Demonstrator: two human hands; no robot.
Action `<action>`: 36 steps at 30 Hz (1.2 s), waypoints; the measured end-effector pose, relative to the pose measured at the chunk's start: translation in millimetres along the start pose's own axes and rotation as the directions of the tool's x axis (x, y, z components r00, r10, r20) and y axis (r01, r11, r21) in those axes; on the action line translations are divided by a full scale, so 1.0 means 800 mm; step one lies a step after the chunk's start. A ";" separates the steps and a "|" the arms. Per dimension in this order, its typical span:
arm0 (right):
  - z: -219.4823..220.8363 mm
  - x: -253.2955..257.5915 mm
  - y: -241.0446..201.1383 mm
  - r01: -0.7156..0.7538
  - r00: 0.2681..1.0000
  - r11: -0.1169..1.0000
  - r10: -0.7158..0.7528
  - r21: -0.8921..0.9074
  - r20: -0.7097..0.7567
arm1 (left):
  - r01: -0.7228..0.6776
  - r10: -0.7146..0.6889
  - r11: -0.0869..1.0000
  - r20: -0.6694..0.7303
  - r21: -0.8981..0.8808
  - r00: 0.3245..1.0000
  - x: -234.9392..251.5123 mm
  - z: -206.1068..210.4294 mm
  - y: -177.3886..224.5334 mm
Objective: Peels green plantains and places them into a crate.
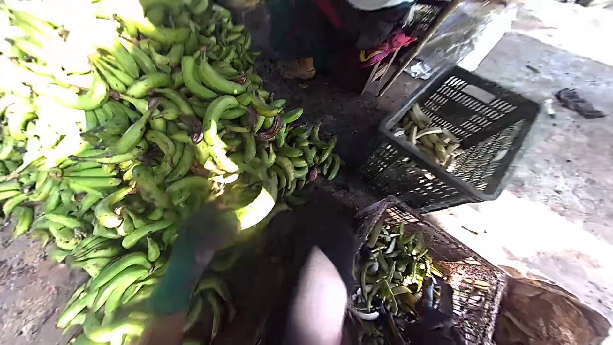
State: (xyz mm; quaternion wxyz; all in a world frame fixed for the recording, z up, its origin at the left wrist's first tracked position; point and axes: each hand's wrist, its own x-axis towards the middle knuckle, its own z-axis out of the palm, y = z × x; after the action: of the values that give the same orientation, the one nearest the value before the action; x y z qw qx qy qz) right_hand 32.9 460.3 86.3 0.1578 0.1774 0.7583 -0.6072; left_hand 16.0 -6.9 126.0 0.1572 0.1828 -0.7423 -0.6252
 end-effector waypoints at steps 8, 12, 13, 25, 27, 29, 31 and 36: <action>0.031 -0.040 -0.017 0.091 0.988 0.990 -0.077 0.110 -0.130 | -0.022 0.268 0.626 0.189 -0.779 0.945 0.002 0.218 0.119; 0.021 -0.077 -0.072 0.245 0.818 0.888 -0.405 -0.390 -0.408 | 0.009 0.242 0.736 0.275 -0.677 0.930 -0.064 0.329 0.132; 0.017 -0.089 -0.092 0.319 0.670 0.805 -0.565 -0.500 -0.481 | -0.079 0.294 0.791 0.264 -0.607 0.919 -0.078 0.347 0.130; 0.005 -0.064 -0.017 0.354 0.921 0.914 -0.303 0.199 -0.244 | 0.062 0.231 0.871 0.518 -0.487 0.824 -0.067 0.388 0.114; -0.011 -0.047 -0.033 0.527 0.823 0.849 -0.522 -0.038 -0.224 | 0.147 0.112 0.892 0.525 -0.427 0.844 -0.061 0.402 0.099; -0.008 -0.038 -0.037 0.555 0.771 0.776 -0.615 -0.300 -0.164 | 0.119 0.114 0.917 0.536 -0.380 0.837 -0.073 0.403 0.108; -0.002 -0.025 -0.041 0.524 0.726 0.687 -0.669 -0.503 -0.157 | 0.081 0.145 0.937 0.589 -0.340 0.795 -0.082 0.399 0.112; -0.030 0.043 -0.097 0.213 0.567 0.581 -0.728 -0.785 -0.385 | 0.310 -0.072 0.936 0.766 -0.170 0.639 -0.092 0.390 0.105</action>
State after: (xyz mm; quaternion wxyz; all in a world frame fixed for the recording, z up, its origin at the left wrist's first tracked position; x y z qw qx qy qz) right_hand -33.6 471.0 142.7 -0.2614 0.0892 0.9389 -0.2055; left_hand -69.2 312.0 156.0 -0.2053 -0.0373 -0.6183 -0.7577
